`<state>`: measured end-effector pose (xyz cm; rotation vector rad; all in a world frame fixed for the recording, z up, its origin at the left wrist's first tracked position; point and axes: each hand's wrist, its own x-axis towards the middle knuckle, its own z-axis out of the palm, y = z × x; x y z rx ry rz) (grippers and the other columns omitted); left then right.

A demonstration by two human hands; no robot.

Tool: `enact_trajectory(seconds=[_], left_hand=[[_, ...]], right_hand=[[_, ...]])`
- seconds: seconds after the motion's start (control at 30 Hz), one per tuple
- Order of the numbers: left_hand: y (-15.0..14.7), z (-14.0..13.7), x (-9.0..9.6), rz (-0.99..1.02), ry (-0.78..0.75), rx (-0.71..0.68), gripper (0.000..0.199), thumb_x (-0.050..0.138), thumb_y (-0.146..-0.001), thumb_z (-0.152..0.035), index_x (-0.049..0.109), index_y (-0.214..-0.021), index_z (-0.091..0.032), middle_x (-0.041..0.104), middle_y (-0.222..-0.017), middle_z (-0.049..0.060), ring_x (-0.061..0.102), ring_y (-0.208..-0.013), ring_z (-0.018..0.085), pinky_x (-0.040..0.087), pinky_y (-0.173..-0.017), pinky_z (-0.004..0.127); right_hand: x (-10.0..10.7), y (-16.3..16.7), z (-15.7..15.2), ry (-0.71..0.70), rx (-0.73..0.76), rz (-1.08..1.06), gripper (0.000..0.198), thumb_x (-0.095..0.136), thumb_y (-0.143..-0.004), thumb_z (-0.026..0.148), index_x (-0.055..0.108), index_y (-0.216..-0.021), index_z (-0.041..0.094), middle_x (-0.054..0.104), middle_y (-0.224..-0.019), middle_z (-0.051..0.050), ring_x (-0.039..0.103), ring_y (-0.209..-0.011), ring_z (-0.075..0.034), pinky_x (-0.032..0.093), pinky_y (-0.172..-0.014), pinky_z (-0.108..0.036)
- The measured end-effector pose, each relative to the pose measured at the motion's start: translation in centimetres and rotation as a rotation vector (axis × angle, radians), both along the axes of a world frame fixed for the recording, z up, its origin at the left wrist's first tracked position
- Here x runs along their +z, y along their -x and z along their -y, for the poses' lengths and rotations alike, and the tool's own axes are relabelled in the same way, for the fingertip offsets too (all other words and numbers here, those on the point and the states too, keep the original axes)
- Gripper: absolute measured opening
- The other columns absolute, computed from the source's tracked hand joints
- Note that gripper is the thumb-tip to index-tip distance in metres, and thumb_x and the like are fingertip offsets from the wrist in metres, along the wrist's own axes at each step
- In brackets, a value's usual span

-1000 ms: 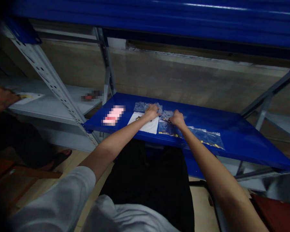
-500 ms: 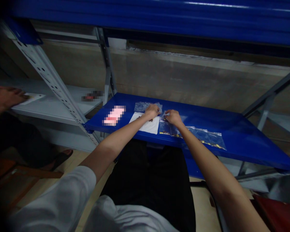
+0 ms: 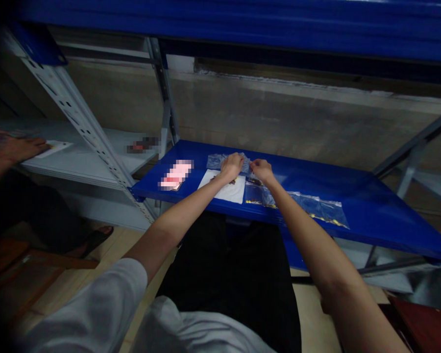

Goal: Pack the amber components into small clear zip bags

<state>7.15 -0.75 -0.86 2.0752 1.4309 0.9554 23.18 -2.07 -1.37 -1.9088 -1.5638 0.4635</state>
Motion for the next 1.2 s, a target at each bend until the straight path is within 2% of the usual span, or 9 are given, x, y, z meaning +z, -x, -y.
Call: enact_trajectory(seconds=[0.1, 0.17, 0.27, 0.4, 0.5, 0.63, 0.8, 1.03, 1.2], left_hand=[[0.4, 0.8, 0.4, -0.039, -0.153, -0.025, 0.035, 0.042, -0.109, -0.035, 0.075, -0.112, -0.024, 0.07, -0.128, 0.01, 0.065, -0.123, 0.024, 0.048, -0.106, 0.033], [0.5, 1.5, 0.7, -0.034, -0.225, -0.055, 0.036, 0.041, -0.109, -0.035, 0.075, -0.117, -0.025, 0.069, -0.131, 0.009, 0.064, -0.123, 0.025, 0.048, -0.105, 0.034], [0.6, 2.7, 0.8, -0.047, -0.293, -0.161, 0.034, 0.044, -0.109, -0.034, 0.075, -0.12, -0.027, 0.067, -0.134, 0.008, 0.062, -0.125, 0.025, 0.047, -0.105, 0.032], [-0.1, 3.5, 0.1, -0.045, -0.327, -0.201, 0.036, 0.047, -0.107, -0.031, 0.067, -0.137, -0.028, 0.062, -0.14, 0.008, 0.063, -0.125, 0.022, 0.047, -0.106, 0.028], [-1.2, 2.8, -0.9, -0.09, -0.282, -0.126, 0.038, 0.051, -0.104, -0.025, 0.063, -0.14, -0.019, 0.062, -0.138, 0.014, 0.062, -0.125, 0.025, 0.048, -0.107, 0.033], [-2.5, 1.2, -2.1, -0.281, -0.196, -0.229, 0.028, 0.06, -0.1, -0.027, 0.074, -0.121, -0.014, 0.067, -0.13, 0.017, 0.058, -0.131, 0.03, 0.044, -0.115, 0.04], [-2.7, 0.7, -2.4, -0.379, -0.147, -0.252, 0.025, 0.064, -0.097, -0.03, 0.079, -0.107, -0.014, 0.07, -0.123, 0.018, 0.056, -0.133, 0.033, 0.041, -0.12, 0.046], [-2.1, 1.5, -2.1, -0.415, -0.172, -0.221, 0.024, 0.063, -0.096, -0.027, 0.079, -0.105, -0.012, 0.067, -0.13, 0.021, 0.053, -0.134, 0.038, 0.048, -0.112, 0.045], [-1.9, 1.6, -2.1, -0.369, -0.16, -0.223, 0.022, 0.064, -0.096, -0.023, 0.08, -0.106, -0.011, 0.068, -0.13, 0.02, 0.055, -0.134, 0.035, 0.044, -0.118, 0.044]], right_hand=[[1.0, 0.6, 0.1, 0.027, 0.038, -0.454, 0.054, 0.042, -0.105, 0.065, 0.068, -0.1, 0.018, 0.079, -0.095, -0.014, 0.074, -0.076, -0.02, 0.052, -0.06, -0.025], [1.7, 0.8, 0.4, 0.026, 0.09, -0.615, 0.066, 0.033, -0.101, 0.077, 0.064, -0.099, 0.019, 0.077, -0.093, -0.014, 0.074, -0.078, -0.02, 0.053, -0.058, -0.025], [2.4, 0.5, 0.9, -0.034, 0.133, -0.716, 0.053, 0.047, -0.099, 0.072, 0.062, -0.098, 0.021, 0.075, -0.088, -0.01, 0.073, -0.075, -0.019, 0.055, -0.059, -0.024], [2.1, -0.9, 1.7, -0.133, -0.009, -0.735, 0.013, 0.067, -0.093, 0.033, 0.06, -0.097, 0.022, 0.073, -0.082, -0.005, 0.071, -0.069, -0.016, 0.052, -0.056, -0.021], [1.3, -2.4, 2.1, -0.1, -0.157, -0.719, 0.005, 0.06, -0.09, 0.019, 0.058, -0.093, 0.022, 0.071, -0.08, -0.005, 0.072, -0.071, -0.016, 0.053, -0.057, -0.022], [0.0, -3.8, 2.3, -0.092, -0.244, -0.671, 0.008, 0.064, -0.083, 0.019, 0.056, -0.085, 0.022, 0.068, -0.074, -0.005, 0.07, -0.07, -0.019, 0.059, -0.065, -0.03], [-0.9, -3.8, 2.0, -0.082, -0.227, -0.673, 0.009, 0.065, -0.082, 0.022, 0.056, -0.081, 0.022, 0.065, -0.072, -0.003, 0.067, -0.068, -0.018, 0.062, -0.067, -0.034], [-1.1, -2.7, 1.9, -0.101, -0.199, -0.691, 0.007, 0.065, -0.08, 0.021, 0.058, -0.079, 0.022, 0.064, -0.072, -0.004, 0.064, -0.065, -0.016, 0.061, -0.064, -0.031], [-0.3, -2.2, 2.3, -0.123, -0.2, -0.696, 0.004, 0.061, -0.079, 0.018, 0.06, -0.081, 0.021, 0.065, -0.076, -0.004, 0.062, -0.066, -0.014, 0.056, -0.059, -0.023]])
